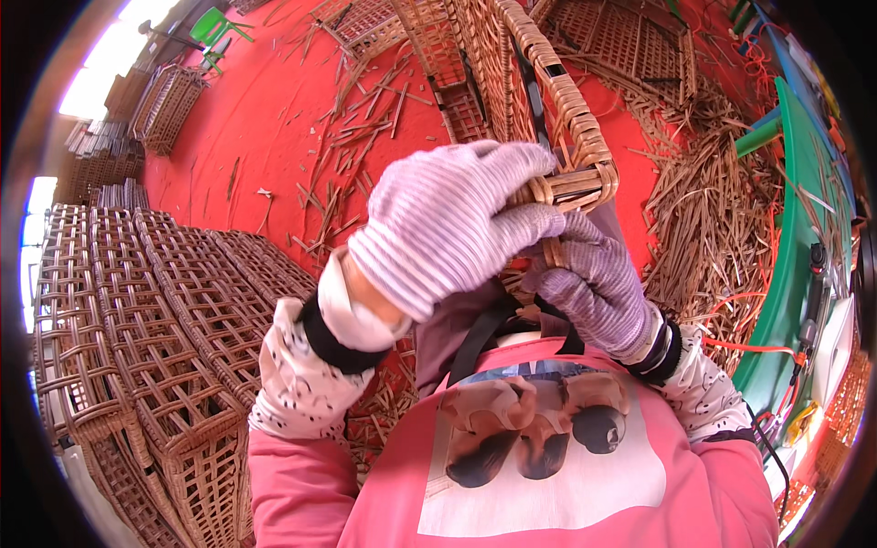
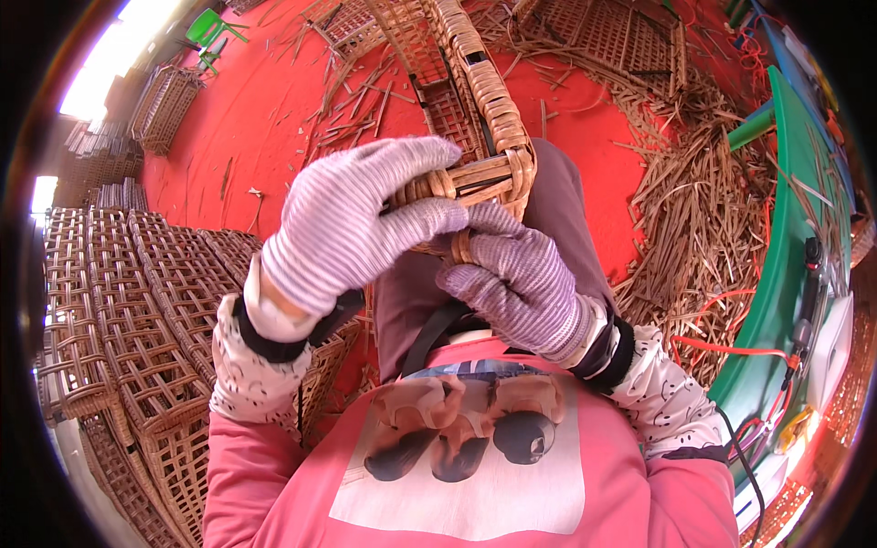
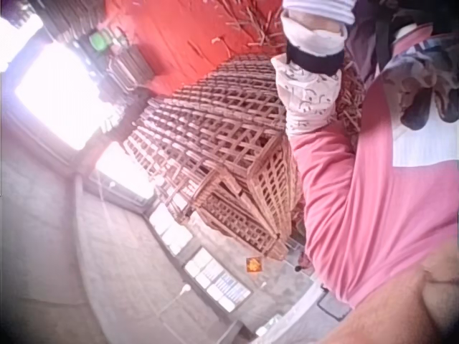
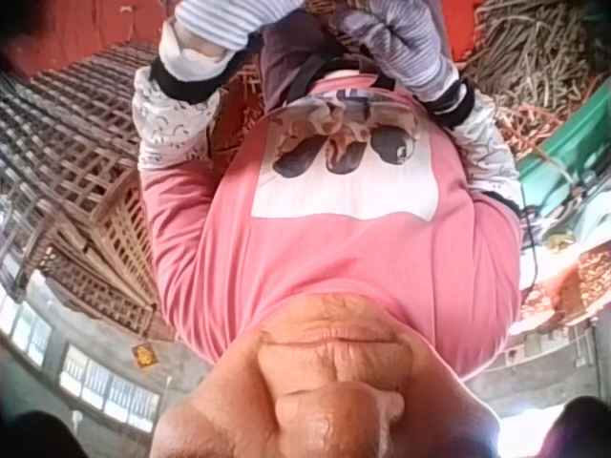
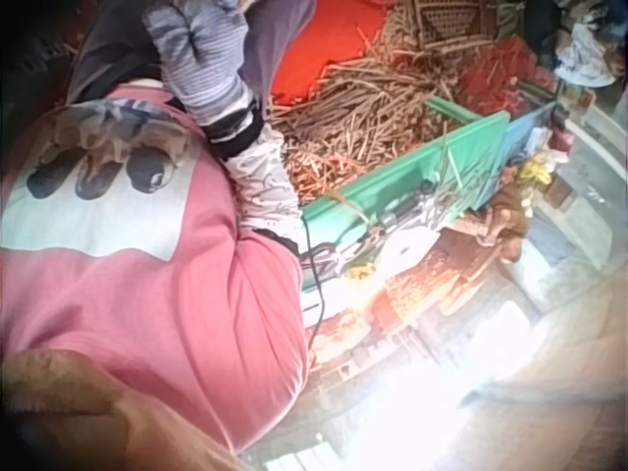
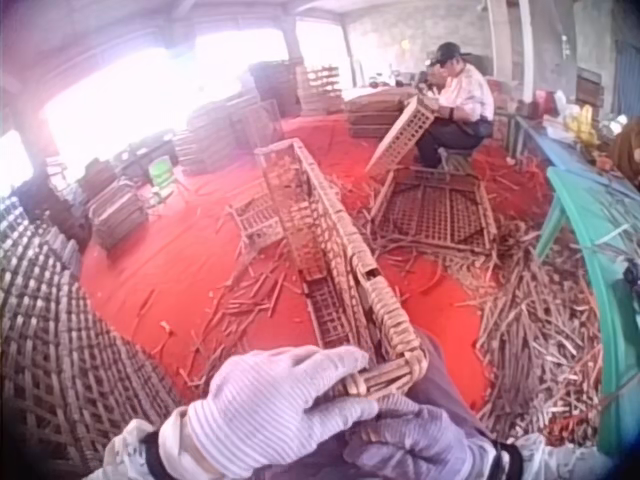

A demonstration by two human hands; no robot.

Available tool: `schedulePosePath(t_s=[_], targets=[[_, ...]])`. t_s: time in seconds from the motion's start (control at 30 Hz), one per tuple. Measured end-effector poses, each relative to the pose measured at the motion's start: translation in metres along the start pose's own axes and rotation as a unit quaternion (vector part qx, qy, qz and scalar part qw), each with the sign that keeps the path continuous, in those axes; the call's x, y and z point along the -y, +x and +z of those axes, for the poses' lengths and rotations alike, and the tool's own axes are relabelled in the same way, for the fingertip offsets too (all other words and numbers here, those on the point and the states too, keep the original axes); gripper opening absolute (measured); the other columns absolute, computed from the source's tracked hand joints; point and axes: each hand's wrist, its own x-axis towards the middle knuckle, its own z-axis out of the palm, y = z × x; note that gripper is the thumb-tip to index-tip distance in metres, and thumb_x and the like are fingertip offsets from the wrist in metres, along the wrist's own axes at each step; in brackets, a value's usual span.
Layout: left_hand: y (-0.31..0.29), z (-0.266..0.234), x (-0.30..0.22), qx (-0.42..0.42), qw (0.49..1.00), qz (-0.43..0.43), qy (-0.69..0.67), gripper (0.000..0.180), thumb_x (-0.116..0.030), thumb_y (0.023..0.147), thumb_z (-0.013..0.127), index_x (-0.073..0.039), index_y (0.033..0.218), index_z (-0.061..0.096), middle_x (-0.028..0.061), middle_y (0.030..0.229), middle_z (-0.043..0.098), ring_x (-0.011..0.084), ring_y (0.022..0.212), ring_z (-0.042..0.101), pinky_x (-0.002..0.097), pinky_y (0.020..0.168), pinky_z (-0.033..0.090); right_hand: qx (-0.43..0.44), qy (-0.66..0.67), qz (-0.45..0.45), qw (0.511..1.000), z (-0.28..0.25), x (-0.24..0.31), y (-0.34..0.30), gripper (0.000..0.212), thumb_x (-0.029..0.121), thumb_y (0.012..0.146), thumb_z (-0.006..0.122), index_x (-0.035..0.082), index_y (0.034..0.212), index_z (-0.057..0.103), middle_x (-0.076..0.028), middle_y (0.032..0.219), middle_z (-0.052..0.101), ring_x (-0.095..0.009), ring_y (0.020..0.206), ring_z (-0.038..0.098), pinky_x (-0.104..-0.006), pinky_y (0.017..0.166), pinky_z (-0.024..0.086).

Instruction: The recorder uses a pneumatic staple gun and pliers to assemble and trim woven bamboo frames in a furniture manufacturing workshop.

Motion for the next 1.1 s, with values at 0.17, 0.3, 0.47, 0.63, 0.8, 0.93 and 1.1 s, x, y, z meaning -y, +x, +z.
schedulePosePath(t_s=[0.17, 0.3, 0.47, 0.63, 0.8, 0.93, 1.1], targets=[[-0.008, 0.013, -0.006, -0.063, 0.997, -0.028, 0.02, 0.033, -0.021, 0.074, 0.067, -0.004, 0.102, 0.061, 0.0136, 0.088, 0.064, 0.028, 0.076, 0.064, 0.032, 0.065, 0.051, -0.014, 0.02, -0.009, 1.0, 0.004, -0.002, -0.006, 0.02, 0.007, 0.083, 0.059, -0.005, 0.098, 0.058, -0.017, 0.106, 0.055, -0.029, 0.099, 0.054, -0.0327, 0.086, 0.041], [-0.006, 0.012, -0.005, -0.061, 0.996, -0.039, -0.044, 0.026, -0.016, 0.077, 0.064, 0.0, 0.099, 0.061, 0.0162, 0.086, 0.063, 0.0268, 0.075, 0.064, 0.0309, 0.064, 0.05, 0.013, -0.058, -0.061, 0.996, -0.007, 0.007, -0.024, 0.017, 0.014, 0.084, 0.059, -0.002, 0.088, 0.059, -0.015, 0.1, 0.055, -0.026, 0.091, 0.056, -0.0315, 0.08, 0.043], [-0.004, 0.015, -0.007, -0.058, 0.998, -0.022, -0.006, 0.021, -0.017, 0.08, 0.06, -0.001, 0.093, 0.061, 0.0141, 0.08, 0.063, 0.0277, 0.073, 0.063, 0.0326, 0.063, 0.049, 0.149, 0.007, -0.064, 0.987, 0.0, 0.026, -0.018, 0.036, 0.035, 0.087, 0.052, 0.001, 0.077, 0.06, -0.014, 0.085, 0.054, -0.026, 0.08, 0.054, -0.0348, 0.069, 0.044], [-0.008, 0.018, -0.007, -0.065, 0.994, -0.001, 0.088, 0.019, -0.018, 0.083, 0.056, -0.003, 0.094, 0.061, 0.0135, 0.081, 0.063, 0.0294, 0.072, 0.062, 0.0356, 0.06, 0.048, 0.081, 0.144, 0.059, 0.984, 0.004, 0.03, -0.038, 0.026, 0.023, 0.088, 0.054, 0.0, 0.076, 0.058, -0.01, 0.072, 0.052, -0.02, 0.063, 0.054, -0.0292, 0.055, 0.042], [-0.011, 0.017, -0.009, -0.076, 0.994, 0.01, 0.079, 0.018, -0.017, 0.083, 0.055, -0.005, 0.095, 0.061, 0.0131, 0.079, 0.063, 0.0298, 0.07, 0.062, 0.0351, 0.06, 0.049, -0.02, 0.2, 0.102, 0.974, 0.013, 0.031, -0.059, 0.047, 0.04, 0.089, 0.047, 0.002, 0.063, 0.053, -0.007, 0.065, 0.05, -0.011, 0.047, 0.044, -0.0235, 0.046, 0.036], [-0.013, 0.015, -0.005, -0.056, 0.997, 0.039, 0.041, 0.036, -0.02, 0.076, 0.062, -0.008, 0.109, 0.055, 0.0132, 0.086, 0.063, 0.0308, 0.075, 0.062, 0.0351, 0.065, 0.05, -0.056, 0.205, 0.135, 0.968, 0.015, 0.033, -0.064, 0.051, 0.043, 0.088, 0.048, 0.001, 0.059, 0.053, -0.01, 0.063, 0.048, -0.014, 0.047, 0.046, -0.0241, 0.041, 0.037], [-0.014, 0.016, 0.0, -0.004, 1.0, -0.006, 0.01, 0.059, -0.021, 0.066, 0.07, -0.014, 0.119, 0.047, 0.0123, 0.089, 0.062, 0.0315, 0.08, 0.061, 0.0354, 0.069, 0.05, -0.068, 0.229, 0.138, 0.961, 0.019, 0.028, -0.068, 0.049, 0.043, 0.087, 0.049, 0.002, 0.062, 0.052, -0.01, 0.064, 0.047, -0.015, 0.047, 0.047, -0.0239, 0.04, 0.037]])
